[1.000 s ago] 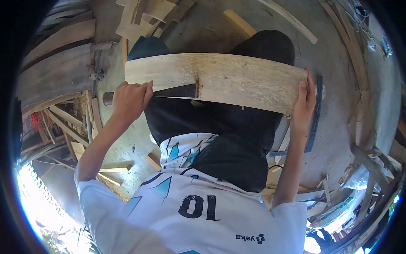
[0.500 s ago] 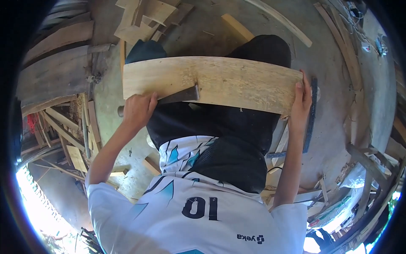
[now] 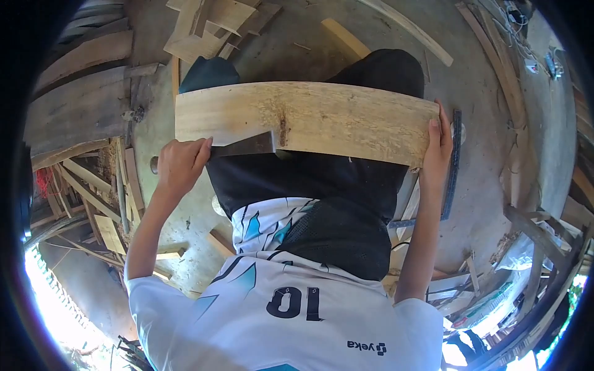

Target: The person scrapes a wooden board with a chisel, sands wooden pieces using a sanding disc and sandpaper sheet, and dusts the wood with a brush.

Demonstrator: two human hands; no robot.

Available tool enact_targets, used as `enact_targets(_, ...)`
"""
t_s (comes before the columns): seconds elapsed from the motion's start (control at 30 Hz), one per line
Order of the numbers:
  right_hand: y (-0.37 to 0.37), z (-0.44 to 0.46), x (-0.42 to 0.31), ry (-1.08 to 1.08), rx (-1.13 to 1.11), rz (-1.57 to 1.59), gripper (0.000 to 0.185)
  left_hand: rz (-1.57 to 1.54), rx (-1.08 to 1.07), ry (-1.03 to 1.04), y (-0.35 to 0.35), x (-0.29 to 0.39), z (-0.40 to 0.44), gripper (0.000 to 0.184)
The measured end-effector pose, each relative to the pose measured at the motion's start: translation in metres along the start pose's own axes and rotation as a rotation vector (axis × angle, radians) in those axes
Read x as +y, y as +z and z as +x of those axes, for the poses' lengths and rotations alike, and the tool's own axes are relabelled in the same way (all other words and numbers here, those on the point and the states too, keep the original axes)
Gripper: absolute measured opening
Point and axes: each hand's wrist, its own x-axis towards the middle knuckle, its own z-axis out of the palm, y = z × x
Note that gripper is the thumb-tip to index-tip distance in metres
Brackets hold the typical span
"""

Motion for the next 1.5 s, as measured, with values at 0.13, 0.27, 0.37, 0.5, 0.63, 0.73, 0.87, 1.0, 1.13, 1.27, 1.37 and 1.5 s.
enact_targets(0.13, 0.0, 0.0, 0.001, 0.01, 0.012, 0.003, 0.047, 0.064, -0.01, 0.058, -0.001, 0.009, 0.001, 0.043)
enact_targets(0.27, 0.002, 0.0, 0.002, 0.001, 0.02, -0.017, 0.048, 0.101, -0.003, 0.067, 0.01, 0.01, 0.003, 0.043)
enact_targets(0.37, 0.001, -0.002, 0.002, 0.021, 0.025, 0.002, 0.049, 0.12, -0.004, 0.053, 0.016, 0.012, 0.001, 0.042)
enact_targets(0.5, 0.001, 0.0, 0.003, 0.016, 0.029, 0.009, 0.048, 0.065, 0.027, 0.003, 0.03, 0.018, -0.007, 0.04)
enact_targets(0.63, 0.0, 0.0, 0.003, 0.015, 0.026, 0.014, 0.047, -0.028, 0.041, -0.059, 0.034, 0.022, -0.019, 0.038)
enact_targets(0.73, -0.001, 0.001, 0.004, -0.007, 0.01, -0.024, 0.048, 0.014, 0.115, -0.09, 0.033, 0.013, -0.027, 0.038)
enact_targets(0.87, -0.003, 0.002, 0.006, 0.01, 0.003, 0.009, 0.048, 0.014, 0.134, -0.163, 0.037, 0.015, -0.03, 0.036)
enact_targets(1.0, -0.003, 0.002, 0.006, 0.021, -0.004, 0.013, 0.05, -0.111, 0.015, -0.066, 0.044, 0.078, -0.018, 0.039)
enact_targets(1.13, -0.002, 0.0, 0.007, -0.015, 0.034, -0.018, 0.048, -0.346, -0.221, -0.147, 0.014, 0.094, -0.022, 0.041)
enact_targets(1.27, 0.0, -0.001, 0.004, 0.015, 0.038, 0.024, 0.049, -0.72, -0.426, -0.226, -0.016, 0.091, -0.051, 0.034)
enact_targets(1.37, 0.002, 0.0, -0.001, 0.026, 0.022, 0.034, 0.05, -0.991, -0.37, -0.105, -0.02, 0.087, -0.072, 0.072)
enact_targets(1.5, 0.002, 0.001, -0.001, -0.022, 0.029, -0.041, 0.048, -1.022, -0.42, -0.105, -0.023, 0.103, -0.071, 0.07)
